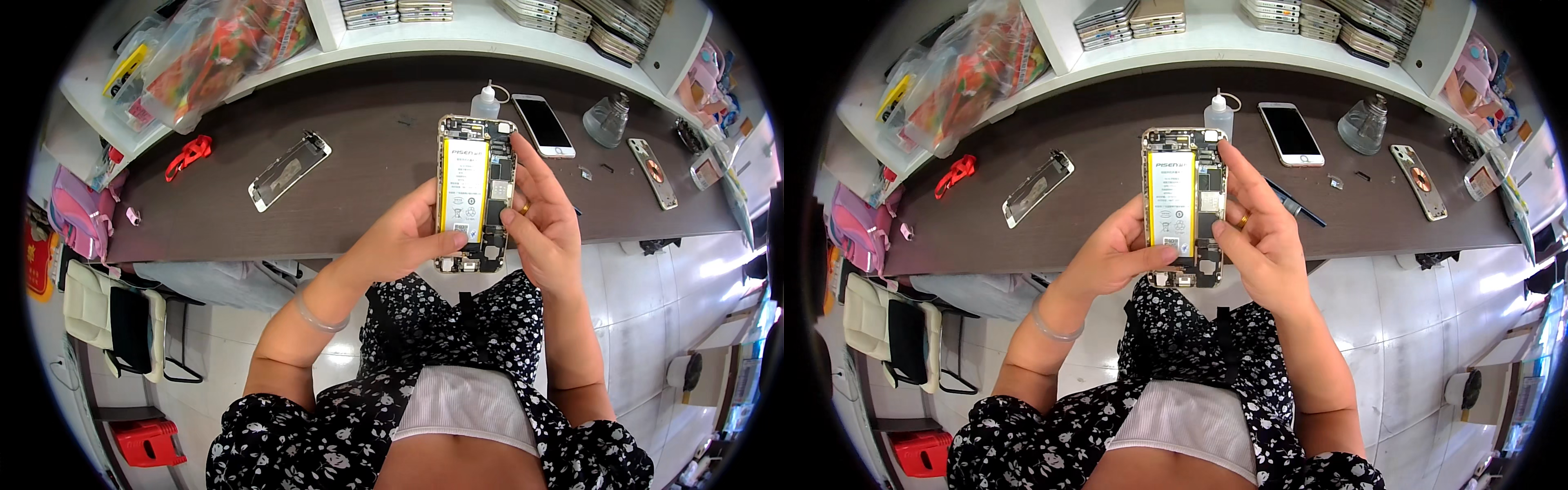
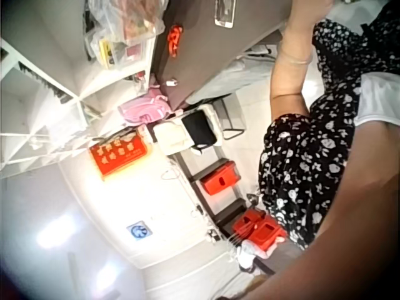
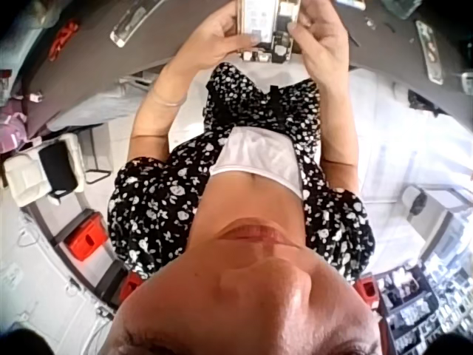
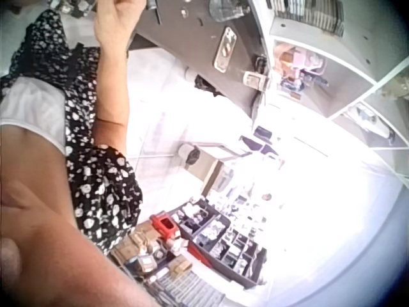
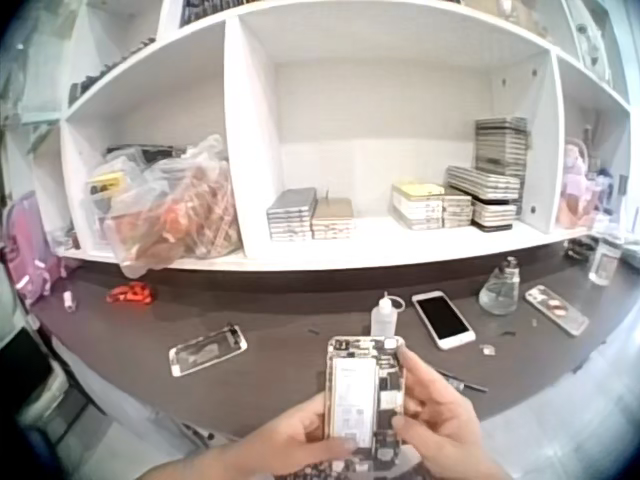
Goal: The person repairs a disassembled smartphone at a workbench. They use a precision screwdriver to remove screws from the internal frame, then use tweezers to carefully lift and remove the battery. The person also applies a liquid from a small bottle to the internal components.
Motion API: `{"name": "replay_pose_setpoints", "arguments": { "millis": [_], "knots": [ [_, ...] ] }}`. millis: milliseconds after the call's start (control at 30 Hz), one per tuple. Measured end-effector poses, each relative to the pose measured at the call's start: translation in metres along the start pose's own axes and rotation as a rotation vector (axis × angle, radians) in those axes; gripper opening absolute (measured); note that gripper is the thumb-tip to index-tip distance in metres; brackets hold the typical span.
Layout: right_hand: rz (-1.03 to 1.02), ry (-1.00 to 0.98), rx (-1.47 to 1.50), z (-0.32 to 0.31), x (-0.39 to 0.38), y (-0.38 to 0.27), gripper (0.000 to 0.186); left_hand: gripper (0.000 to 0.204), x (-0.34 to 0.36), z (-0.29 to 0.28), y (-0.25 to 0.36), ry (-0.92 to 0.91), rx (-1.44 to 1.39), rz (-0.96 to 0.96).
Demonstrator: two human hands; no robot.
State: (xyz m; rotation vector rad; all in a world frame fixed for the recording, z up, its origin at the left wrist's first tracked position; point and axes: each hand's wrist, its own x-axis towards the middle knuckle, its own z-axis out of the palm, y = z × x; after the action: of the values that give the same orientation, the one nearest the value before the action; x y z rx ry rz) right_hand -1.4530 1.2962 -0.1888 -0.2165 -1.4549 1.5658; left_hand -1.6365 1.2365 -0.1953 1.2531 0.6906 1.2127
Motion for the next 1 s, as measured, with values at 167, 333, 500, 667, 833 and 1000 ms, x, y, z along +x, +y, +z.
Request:
{"name": "replay_pose_setpoints", "arguments": {
  "millis": [167,333,500,667,833,1000],
  "knots": [
    [-0.022,0.011,-0.075,0.002,0.005,-0.007,0.07,0.058,0.004,-0.006,0.004,-0.02,-0.007,0.006],
    [-0.023,-0.006,-0.157,0.002,0.011,-0.009,0.068,0.065,0.013,-0.012,0.022,0.072,0.136,0.029],
    [-0.027,0.034,-0.24,0.008,0.018,-0.015,0.068,0.071,0.03,-0.015,0.038,0.28,0.784,0.433],
    [-0.124,0.023,-0.502,0.002,0.02,-0.004,0.064,0.053,0.035,-0.017,0.042,0.277,1.273,0.605],
    [-0.275,0.085,-0.582,0.001,0.024,0.015,0.064,0.055,0.035,-0.013,0.044,0.336,1.29,0.604],
    [-0.24,0.05,-0.666,0.002,0.027,0.014,0.063,0.052,0.033,-0.017,0.044,0.347,1.263,0.537]
  ]
}}
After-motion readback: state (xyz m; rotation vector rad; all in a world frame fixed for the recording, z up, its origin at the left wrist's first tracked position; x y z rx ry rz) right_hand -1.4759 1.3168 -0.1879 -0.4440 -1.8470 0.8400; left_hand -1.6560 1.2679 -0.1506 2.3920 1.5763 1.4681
